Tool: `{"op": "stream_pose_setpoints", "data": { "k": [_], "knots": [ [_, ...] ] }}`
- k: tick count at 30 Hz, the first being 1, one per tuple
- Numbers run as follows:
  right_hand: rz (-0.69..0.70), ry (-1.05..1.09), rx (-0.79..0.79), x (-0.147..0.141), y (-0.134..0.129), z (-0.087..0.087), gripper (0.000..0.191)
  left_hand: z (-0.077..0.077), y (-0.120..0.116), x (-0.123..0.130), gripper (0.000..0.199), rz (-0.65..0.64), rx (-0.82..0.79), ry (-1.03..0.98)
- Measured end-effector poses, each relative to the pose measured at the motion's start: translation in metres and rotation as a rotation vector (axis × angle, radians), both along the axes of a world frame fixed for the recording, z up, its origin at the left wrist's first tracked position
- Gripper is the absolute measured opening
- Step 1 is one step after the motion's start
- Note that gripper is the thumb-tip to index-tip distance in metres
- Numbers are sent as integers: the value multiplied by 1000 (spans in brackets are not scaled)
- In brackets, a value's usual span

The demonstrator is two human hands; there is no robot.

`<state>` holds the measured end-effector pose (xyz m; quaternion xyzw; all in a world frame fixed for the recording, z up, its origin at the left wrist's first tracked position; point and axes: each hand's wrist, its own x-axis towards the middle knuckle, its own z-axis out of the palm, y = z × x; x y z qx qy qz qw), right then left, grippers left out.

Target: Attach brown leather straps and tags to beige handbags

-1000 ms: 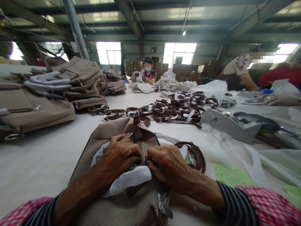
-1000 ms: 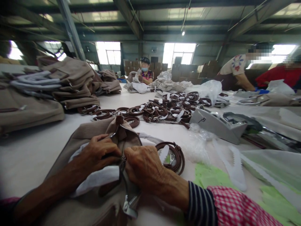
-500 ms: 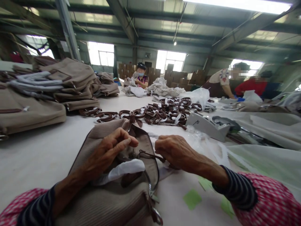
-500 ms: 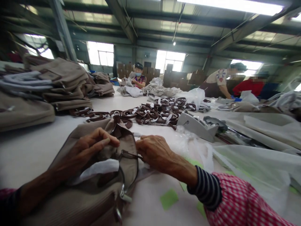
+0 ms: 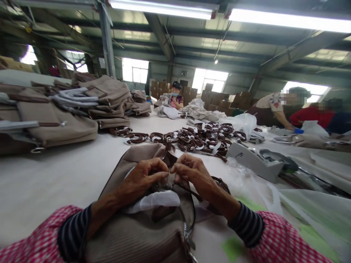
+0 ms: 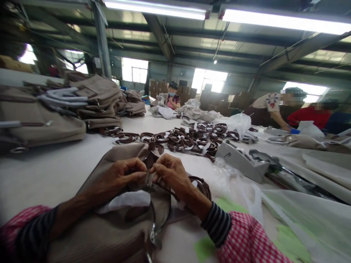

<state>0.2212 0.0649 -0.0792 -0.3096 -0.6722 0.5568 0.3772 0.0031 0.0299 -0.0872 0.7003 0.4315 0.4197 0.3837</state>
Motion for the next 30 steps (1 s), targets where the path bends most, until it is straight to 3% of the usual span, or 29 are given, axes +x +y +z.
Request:
{"op": "stream_pose_setpoints", "data": {
  "k": [4,11,20,25,30],
  "knots": [
    [-18,147,-148,0,3,-3,43,0,-1,-2,23,-4,11,42],
    [0,193,-279,10,7,4,47,-2,1,-5,24,17,64,146],
    [-93,171,-128,-6,7,9,43,-2,3,-4,26,-74,109,213],
    [-19,161,-29,-21,9,19,32,3,0,-6,24,-197,104,179],
    [-44,167,-67,-27,7,15,30,7,-1,-4,19,-198,96,98]
  ]
}}
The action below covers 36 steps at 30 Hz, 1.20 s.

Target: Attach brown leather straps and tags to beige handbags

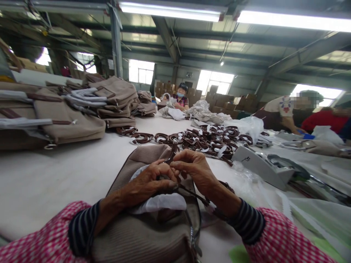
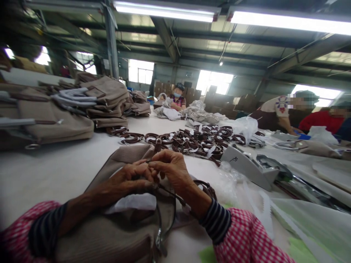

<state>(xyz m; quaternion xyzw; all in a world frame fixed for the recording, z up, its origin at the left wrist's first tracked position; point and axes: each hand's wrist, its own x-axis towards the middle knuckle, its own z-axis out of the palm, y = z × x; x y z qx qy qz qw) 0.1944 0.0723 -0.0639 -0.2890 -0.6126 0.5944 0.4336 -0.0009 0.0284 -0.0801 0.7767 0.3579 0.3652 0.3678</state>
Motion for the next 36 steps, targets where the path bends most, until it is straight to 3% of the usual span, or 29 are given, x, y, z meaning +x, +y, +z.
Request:
{"op": "stream_pose_setpoints", "data": {
  "k": [7,13,19,23,30,36],
  "knots": [
    [-43,37,-27,-2,2,-5,39,-6,1,0,25,3,3,-22],
    [-127,75,-211,11,2,-11,56,-11,1,0,27,71,9,7],
    [-41,-20,-188,10,-8,-19,51,-8,2,0,26,60,22,43],
    [-56,-1,-189,1,-9,-18,49,-6,2,0,26,38,26,55],
    [-80,-16,-108,14,-11,-24,46,-6,-3,7,27,252,36,28],
    [-85,-121,-76,17,-28,-21,43,-5,-1,8,28,315,73,30]
  ]
}}
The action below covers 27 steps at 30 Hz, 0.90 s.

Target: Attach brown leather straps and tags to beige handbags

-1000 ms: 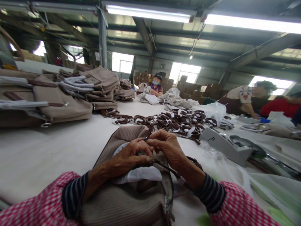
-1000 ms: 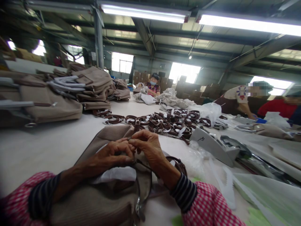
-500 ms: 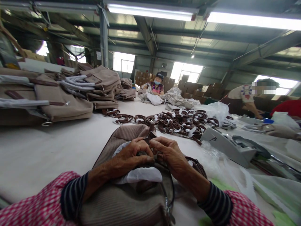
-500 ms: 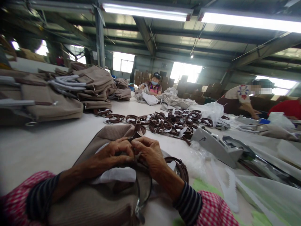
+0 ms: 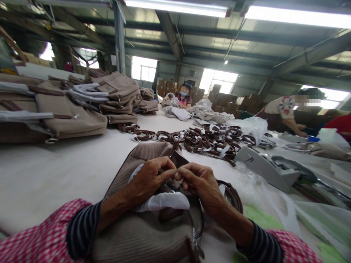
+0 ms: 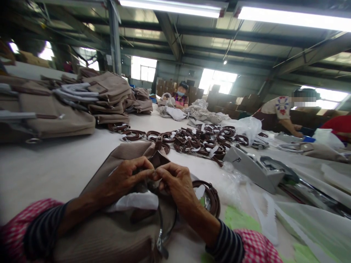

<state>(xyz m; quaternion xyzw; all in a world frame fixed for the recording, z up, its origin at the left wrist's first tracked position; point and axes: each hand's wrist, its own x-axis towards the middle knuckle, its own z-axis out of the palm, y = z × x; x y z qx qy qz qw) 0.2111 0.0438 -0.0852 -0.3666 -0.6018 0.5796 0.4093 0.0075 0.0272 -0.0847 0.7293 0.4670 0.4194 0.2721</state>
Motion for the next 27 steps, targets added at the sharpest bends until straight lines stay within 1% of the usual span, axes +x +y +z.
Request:
{"op": "stream_pose_setpoints", "data": {
  "k": [4,8,13,18,22,25,27],
  "knots": [
    [11,-20,-11,-2,-1,-1,43,1,0,0,29,17,12,37],
    [18,-37,-28,0,2,-4,44,-1,0,1,24,26,55,113],
    [15,-91,-50,1,0,-3,45,-3,1,1,22,47,67,109],
    [17,-88,-57,-2,0,-3,43,-4,2,1,20,60,96,150],
    [0,-100,-19,-3,0,-4,45,-11,5,0,19,50,112,187],
    [2,-68,-3,-5,-1,-6,40,-19,9,-4,24,36,127,186],
    [-4,-19,-14,-7,-1,-9,35,-27,15,-9,27,66,147,181]
  ]
}}
